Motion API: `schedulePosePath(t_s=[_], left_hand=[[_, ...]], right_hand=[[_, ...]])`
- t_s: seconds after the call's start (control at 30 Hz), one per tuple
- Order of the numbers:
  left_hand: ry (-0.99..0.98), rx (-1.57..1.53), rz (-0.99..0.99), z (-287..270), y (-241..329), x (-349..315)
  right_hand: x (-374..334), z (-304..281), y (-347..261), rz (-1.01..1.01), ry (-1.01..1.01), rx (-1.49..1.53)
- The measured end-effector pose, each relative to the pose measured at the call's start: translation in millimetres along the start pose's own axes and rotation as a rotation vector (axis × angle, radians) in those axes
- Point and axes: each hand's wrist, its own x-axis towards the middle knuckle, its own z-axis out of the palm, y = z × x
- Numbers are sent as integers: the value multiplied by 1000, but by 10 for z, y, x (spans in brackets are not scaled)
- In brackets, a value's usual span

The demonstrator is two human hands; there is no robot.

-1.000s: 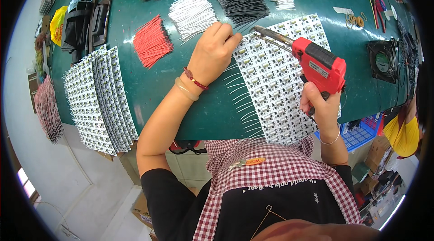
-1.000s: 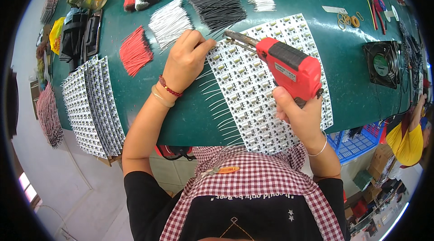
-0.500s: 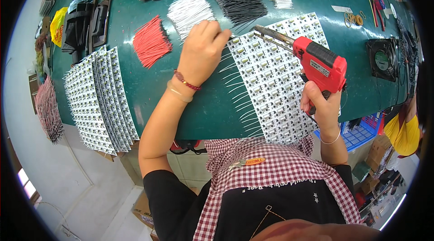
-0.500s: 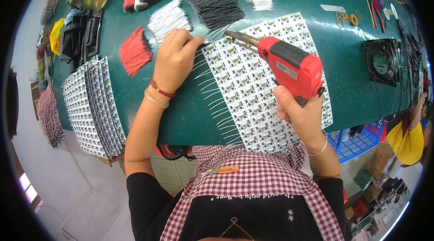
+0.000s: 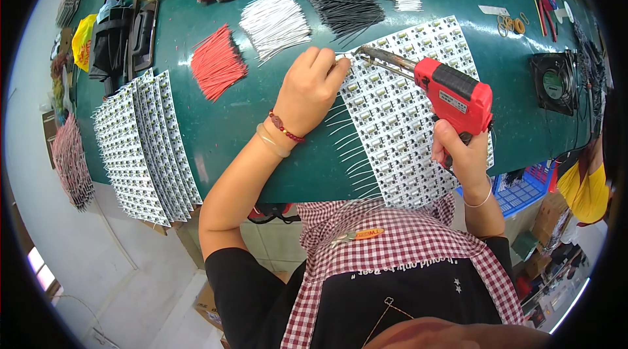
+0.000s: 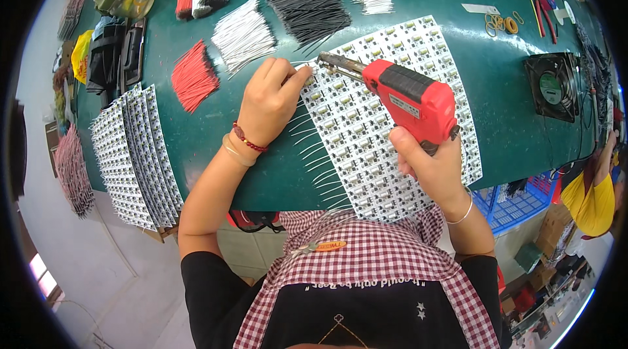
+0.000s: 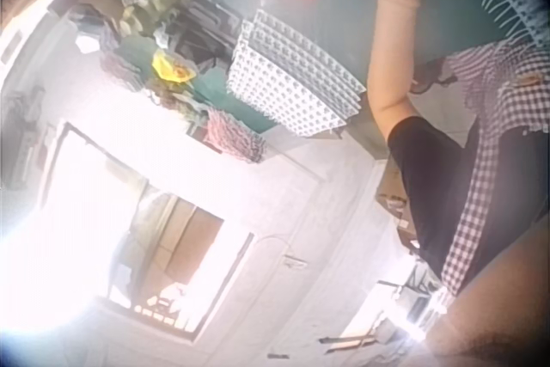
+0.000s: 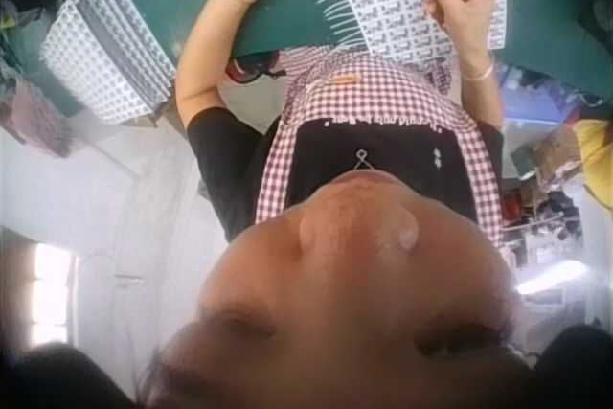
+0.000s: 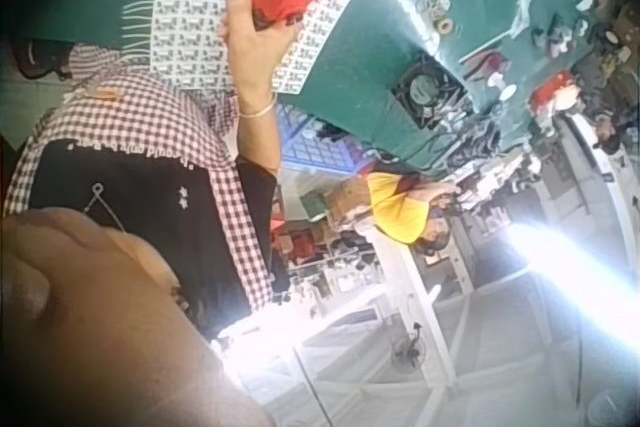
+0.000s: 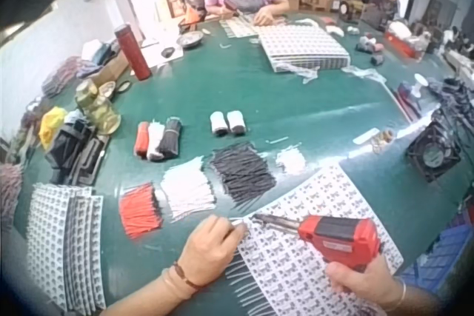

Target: The person uses a red soldering gun to attach white wires to a grid of LED modules on a green workbench. They repeatedly pick up wires, apply the soldering tool to the connection points, and release the wires. The process is repetitive, focusing on securing individual wires to the LED strips.

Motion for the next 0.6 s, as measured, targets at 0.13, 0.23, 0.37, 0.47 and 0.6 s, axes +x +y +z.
schedulePosePath(t_s=[0.13,0.23,0.37,0.47,0.6], left_hand=[[0,8,-10,7,15,4],[-2,9,-17,0,24,13],[3,13,-26,30,20,15],[8,18,-29,36,20,16],[12,1,-43,47,26,-1]], right_hand=[[4,4,-15,-9,-8,-9],[9,8,1,-4,-9,-38],[1,7,8,3,-17,-61],[-7,15,14,-21,1,2],[-41,-12,9,-25,11,-63]])
